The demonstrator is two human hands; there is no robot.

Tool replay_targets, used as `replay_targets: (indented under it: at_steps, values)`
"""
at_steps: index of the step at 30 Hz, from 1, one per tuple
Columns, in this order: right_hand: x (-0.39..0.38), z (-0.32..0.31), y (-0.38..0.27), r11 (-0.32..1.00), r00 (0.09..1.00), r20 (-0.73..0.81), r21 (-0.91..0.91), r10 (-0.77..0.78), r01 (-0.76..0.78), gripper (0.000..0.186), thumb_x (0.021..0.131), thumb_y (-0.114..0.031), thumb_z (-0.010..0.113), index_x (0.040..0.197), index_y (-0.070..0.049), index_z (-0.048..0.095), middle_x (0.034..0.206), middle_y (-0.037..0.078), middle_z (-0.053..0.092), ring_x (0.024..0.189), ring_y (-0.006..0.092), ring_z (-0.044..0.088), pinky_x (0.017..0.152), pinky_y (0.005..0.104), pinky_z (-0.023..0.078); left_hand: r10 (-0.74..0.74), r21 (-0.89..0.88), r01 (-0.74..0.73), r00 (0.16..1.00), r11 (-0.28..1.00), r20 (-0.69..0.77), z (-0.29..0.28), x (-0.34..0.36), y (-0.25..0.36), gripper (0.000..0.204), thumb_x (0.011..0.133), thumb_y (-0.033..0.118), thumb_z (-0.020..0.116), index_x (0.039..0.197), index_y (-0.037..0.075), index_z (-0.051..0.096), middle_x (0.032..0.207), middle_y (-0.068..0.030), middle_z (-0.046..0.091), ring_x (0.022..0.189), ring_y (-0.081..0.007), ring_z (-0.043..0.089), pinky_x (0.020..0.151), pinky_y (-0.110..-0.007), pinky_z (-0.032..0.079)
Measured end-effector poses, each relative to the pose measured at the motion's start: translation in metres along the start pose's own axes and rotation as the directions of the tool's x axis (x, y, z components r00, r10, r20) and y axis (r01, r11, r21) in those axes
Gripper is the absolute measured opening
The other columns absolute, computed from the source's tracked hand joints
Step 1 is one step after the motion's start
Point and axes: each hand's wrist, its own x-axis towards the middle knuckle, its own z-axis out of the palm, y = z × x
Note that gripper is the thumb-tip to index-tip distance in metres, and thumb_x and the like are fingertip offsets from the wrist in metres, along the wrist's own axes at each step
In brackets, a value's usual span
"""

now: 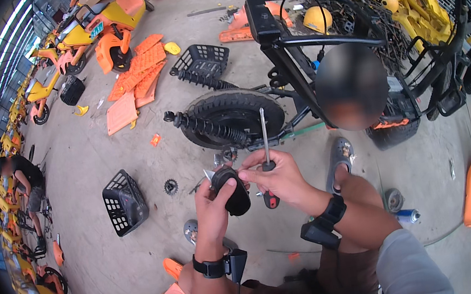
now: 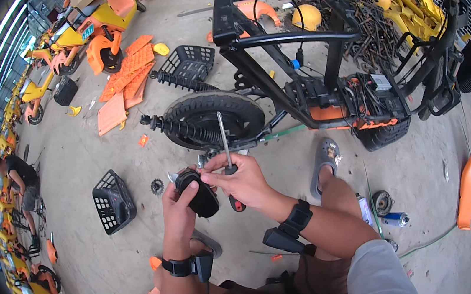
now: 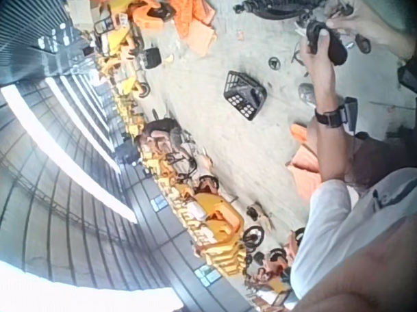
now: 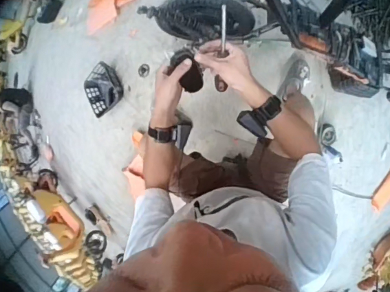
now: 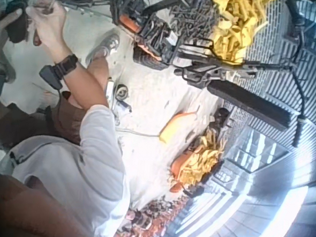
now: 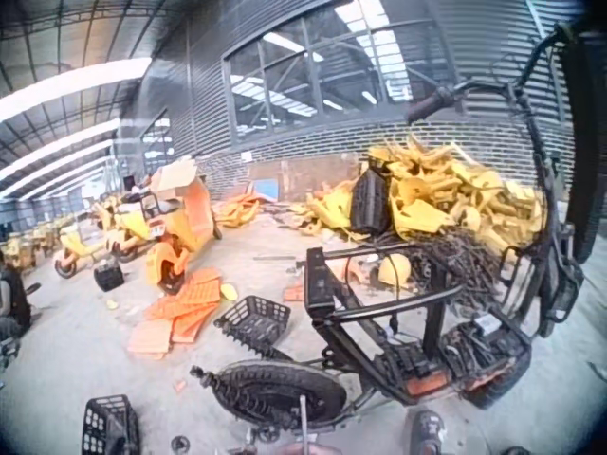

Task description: The person holds a plastic motorcycle component and uses a screwdriver to tighten or loosen screws on an internal metal bracket.

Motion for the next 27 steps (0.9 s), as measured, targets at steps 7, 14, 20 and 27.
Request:
replay_targets:
  at_steps: [7,14,20,27]
  values:
    - [0.005,0.007,0.007,0.984,0.985,-0.011,-0.057,-0.170,0.169,0.017,0.082,-0.012,0.077,0.093,-0.003,0.068,0.076,0.000,0.066,0.054,0.0017,0.052,0.045,0.0190,0.038,0.074,0.243,-0.072,0.997,0.967,0.000,-0.008,-0.002,-0.004,0.034,0.090,0.004,0.065,0.123,0.000,0.059,0.099,-0.0033,0.067,0.087,-0.0100,0.063,0.079,-0.025,0.050]
    - [0.007,0.009,0.005,0.984,0.996,-0.030,-0.155,-0.088,0.083,0.015,0.081,-0.010,0.079,0.086,-0.003,0.068,0.073,0.000,0.065,0.053,0.0005,0.049,0.045,0.0210,0.038,0.052,0.387,-0.053,0.999,0.921,0.015,-0.009,-0.004,-0.002,0.037,0.090,0.005,0.066,0.126,0.004,0.060,0.094,0.0026,0.062,0.080,-0.0047,0.053,0.069,-0.021,0.044]
    - [0.014,-0.005,-0.002,0.993,1.000,-0.005,-0.115,0.003,-0.003,0.017,0.078,-0.009,0.080,0.086,-0.001,0.067,0.076,0.001,0.065,0.054,0.0017,0.050,0.044,0.0202,0.038,0.167,0.576,-0.166,0.985,0.801,0.051,-0.001,0.005,-0.007,0.036,0.090,0.005,0.065,0.125,0.000,0.060,0.083,0.0062,0.056,0.068,-0.0013,0.046,0.057,-0.018,0.036]
    - [0.007,0.005,-0.007,0.987,0.993,-0.014,-0.103,0.119,-0.119,0.019,0.078,-0.012,0.081,0.084,-0.003,0.065,0.072,0.000,0.063,0.053,0.0036,0.051,0.045,0.0203,0.040,0.155,0.549,-0.146,0.987,0.823,0.029,-0.008,-0.005,-0.005,0.037,0.090,0.004,0.066,0.126,0.000,0.060,0.092,0.0033,0.060,0.078,-0.0030,0.052,0.066,-0.017,0.042]
